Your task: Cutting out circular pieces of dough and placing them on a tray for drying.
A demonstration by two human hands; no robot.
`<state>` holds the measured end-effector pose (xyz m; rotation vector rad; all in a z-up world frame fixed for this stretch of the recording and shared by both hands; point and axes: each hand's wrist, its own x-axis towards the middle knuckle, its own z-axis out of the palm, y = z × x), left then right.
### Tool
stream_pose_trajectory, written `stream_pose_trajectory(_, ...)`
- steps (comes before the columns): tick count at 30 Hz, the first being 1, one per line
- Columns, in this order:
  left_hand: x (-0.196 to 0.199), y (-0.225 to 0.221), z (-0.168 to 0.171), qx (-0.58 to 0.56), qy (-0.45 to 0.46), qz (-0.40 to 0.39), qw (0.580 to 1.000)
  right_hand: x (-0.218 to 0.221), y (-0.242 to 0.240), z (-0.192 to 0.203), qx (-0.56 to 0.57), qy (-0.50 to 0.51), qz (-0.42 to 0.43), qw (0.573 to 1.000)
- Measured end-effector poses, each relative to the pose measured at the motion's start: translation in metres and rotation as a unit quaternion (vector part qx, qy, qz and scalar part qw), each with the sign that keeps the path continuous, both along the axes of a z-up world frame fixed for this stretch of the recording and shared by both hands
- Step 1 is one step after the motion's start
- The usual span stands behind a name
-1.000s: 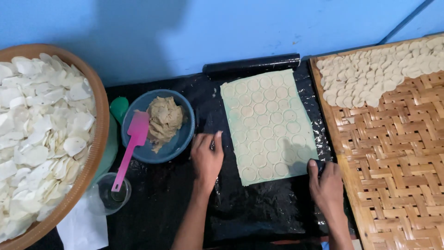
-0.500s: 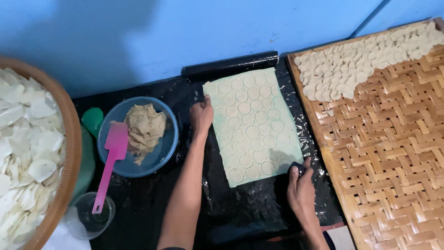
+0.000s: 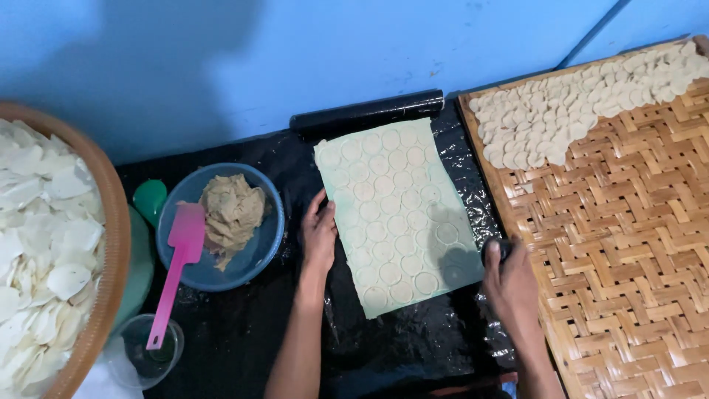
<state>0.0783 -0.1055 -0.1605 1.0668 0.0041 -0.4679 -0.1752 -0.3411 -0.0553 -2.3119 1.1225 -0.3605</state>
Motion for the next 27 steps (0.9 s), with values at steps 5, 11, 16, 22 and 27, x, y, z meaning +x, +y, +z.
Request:
stream_pose_trajectory(5, -0.005, 0.026, -0.033, -0.032, 0.025, 0.033, 0.999, 0.098, -0.051, -0.004, -0.138, -0.069, 0.111, 0.982)
stream_pose_trajectory(11, -0.029, 0.042, 0.001, -0.079, 0.079, 0.022, 0.993, 0.166, -0.039, -0.017, -0.214, -0.069, 0.199, 0.954)
stream_pose_trajectory(16, -0.032, 0.043, -0.031, -0.097, 0.066, -0.001, 0.993, 0.178, 0.129, 0.063, -0.137, -0.208, 0.31, 0.917)
stream_pose_trajectory(22, -0.04, 0.033, -0.011, 0.192, 0.09, 0.008, 0.977, 0.227, 0.317, 0.067, 0.109, -0.12, 0.538, 0.827)
stream_pose_trajectory(27, -0.049, 0.028, -0.011, 0.241, -0.407, 0.01, 0.881, 0.262, 0.392, -0.009, 0.148, -0.138, 0.445, 0.872)
